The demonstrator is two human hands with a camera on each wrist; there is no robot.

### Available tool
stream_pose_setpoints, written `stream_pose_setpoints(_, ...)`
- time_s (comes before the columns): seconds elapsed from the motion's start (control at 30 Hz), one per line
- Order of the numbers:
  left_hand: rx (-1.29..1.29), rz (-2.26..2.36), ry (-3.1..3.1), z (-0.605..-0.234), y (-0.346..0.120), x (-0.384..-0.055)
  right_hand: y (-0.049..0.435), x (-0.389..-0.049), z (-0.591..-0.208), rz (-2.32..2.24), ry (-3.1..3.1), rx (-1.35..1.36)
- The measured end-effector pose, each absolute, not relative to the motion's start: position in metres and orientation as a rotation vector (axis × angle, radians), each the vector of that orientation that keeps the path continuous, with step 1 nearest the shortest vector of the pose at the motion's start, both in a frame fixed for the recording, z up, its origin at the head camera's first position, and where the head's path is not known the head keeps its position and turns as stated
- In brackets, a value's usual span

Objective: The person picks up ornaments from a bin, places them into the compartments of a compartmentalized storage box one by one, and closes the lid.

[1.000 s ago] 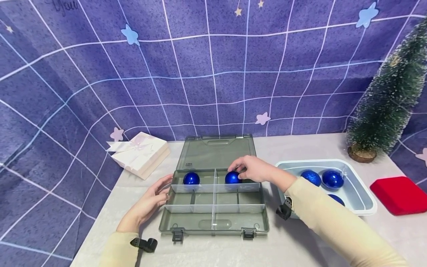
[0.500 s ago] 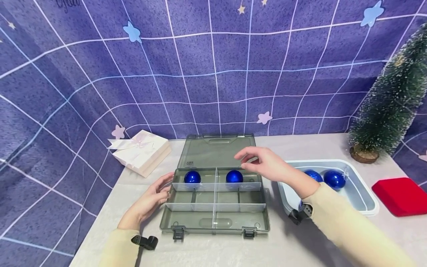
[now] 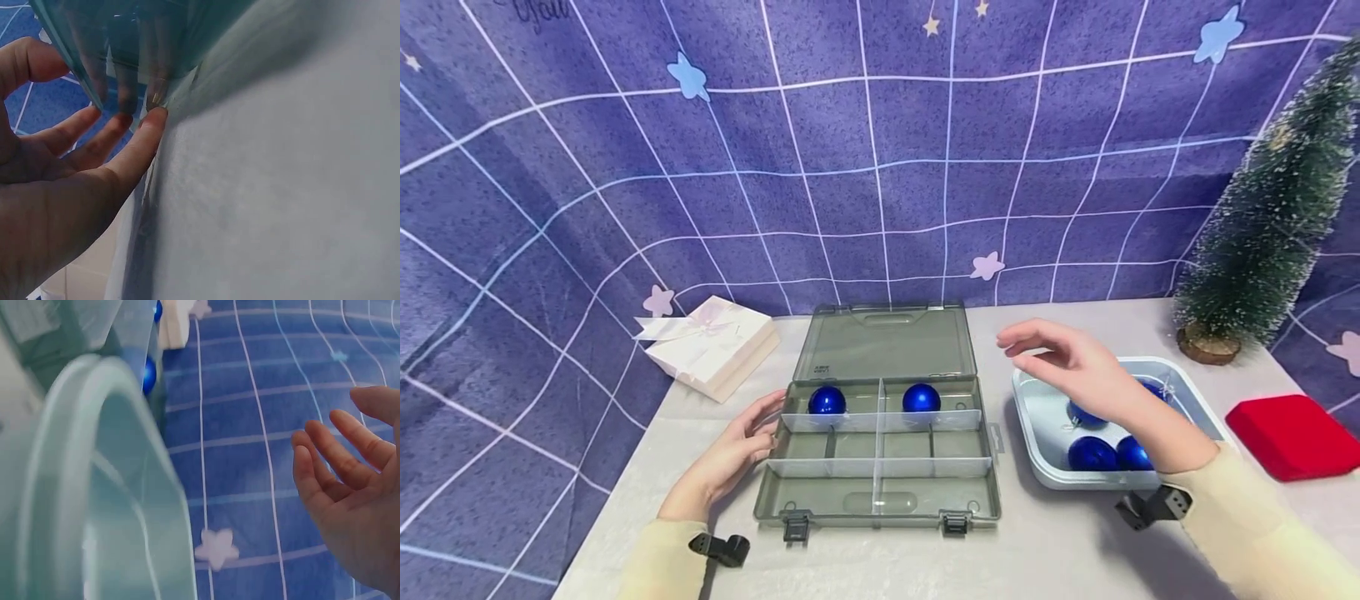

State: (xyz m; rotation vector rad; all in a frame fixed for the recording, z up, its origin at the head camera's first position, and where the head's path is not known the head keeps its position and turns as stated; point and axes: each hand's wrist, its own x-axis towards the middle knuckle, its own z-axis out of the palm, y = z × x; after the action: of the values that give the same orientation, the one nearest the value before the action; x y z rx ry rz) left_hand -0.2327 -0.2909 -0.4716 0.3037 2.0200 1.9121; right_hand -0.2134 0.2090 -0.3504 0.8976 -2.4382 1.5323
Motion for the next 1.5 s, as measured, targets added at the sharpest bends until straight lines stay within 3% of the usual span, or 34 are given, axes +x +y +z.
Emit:
stream_pose_setpoints(0.63,0.292,1.901,2.03,-0.47,-0.291,-0.232,0.31,-0.204,-0.405,1.225,-2.557,0.609)
stream_pose_setpoints(1.5,0.303,1.917,2.014,-0.471,-0.29,-0.231,0.324,-0.215,-0.433,0.749,-2.714,0.801)
